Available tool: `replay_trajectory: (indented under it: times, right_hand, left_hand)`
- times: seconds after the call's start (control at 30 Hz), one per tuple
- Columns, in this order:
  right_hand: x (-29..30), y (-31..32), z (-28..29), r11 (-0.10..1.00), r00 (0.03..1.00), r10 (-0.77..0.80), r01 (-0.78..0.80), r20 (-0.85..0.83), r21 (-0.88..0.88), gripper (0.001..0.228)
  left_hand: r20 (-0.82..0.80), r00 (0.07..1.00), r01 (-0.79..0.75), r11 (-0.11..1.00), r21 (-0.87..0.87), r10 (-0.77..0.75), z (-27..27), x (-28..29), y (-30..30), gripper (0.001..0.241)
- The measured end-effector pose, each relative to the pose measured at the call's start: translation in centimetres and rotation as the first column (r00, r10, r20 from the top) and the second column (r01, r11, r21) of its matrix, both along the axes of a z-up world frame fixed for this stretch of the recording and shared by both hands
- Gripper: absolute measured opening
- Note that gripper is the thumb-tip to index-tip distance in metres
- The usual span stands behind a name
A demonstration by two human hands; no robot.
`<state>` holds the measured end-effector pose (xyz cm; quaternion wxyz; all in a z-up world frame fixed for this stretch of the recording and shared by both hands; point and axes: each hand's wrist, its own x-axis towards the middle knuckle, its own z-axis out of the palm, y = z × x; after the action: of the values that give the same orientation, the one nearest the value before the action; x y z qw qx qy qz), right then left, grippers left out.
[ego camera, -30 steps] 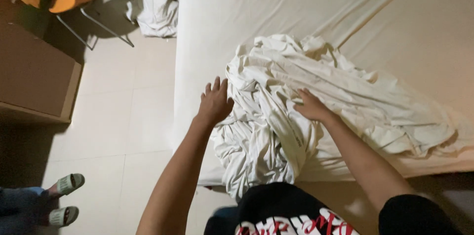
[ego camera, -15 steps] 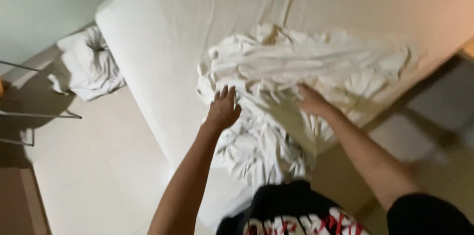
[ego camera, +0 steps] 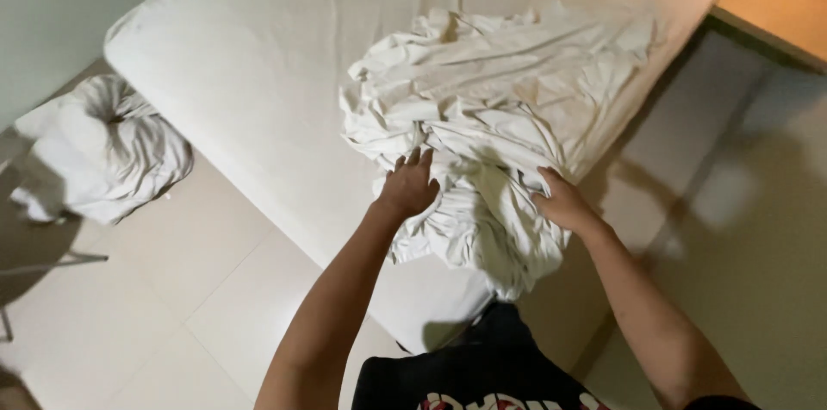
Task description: The person spreads a white sheet over a mattress, smoothing out the fabric by hand. They repeatedly pull, fold, and adjust the sheet to cover the mattress surface, working from the center towards the edges.
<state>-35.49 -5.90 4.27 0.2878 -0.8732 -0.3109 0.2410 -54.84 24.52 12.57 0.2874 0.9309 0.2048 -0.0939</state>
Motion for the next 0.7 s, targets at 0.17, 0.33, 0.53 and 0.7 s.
replay_trajectory:
  times: [0.17,0.33,0.53,0.7]
  right_hand:
    - [-2.6,-2.3,1.2,0.996,0.998,-0.056,0.053,0.032,0.074,0.072]
    - [-5.1,-2.4,3.1,0.994,0.996,-0.057,0.052,0.062,0.093,0.072]
    - [-9.1,-2.0,2.3,0.995,0.991,-0.052,0.062,-0.120,0.079,0.070]
    - [-13.1,-2.0,1.4,0.999,0.999,0.033,-0.033,-0.026,0.023,0.070]
  left_hand:
    - [0.012,0.998,0.058,0.998,0.009,-0.058,0.8,-1.1,-1.6,0.076]
    - [0.012,0.998,0.054,0.998,0.037,-0.054,1.1,-2.9,-3.1,0.076]
    - [0.054,0.997,0.058,0.998,0.034,-0.060,-1.8,-5.8,-4.9,0.075]
    - [0.020,0.999,0.026,0.999,-0.034,-0.025,-0.4,-10.5,-5.5,0.075]
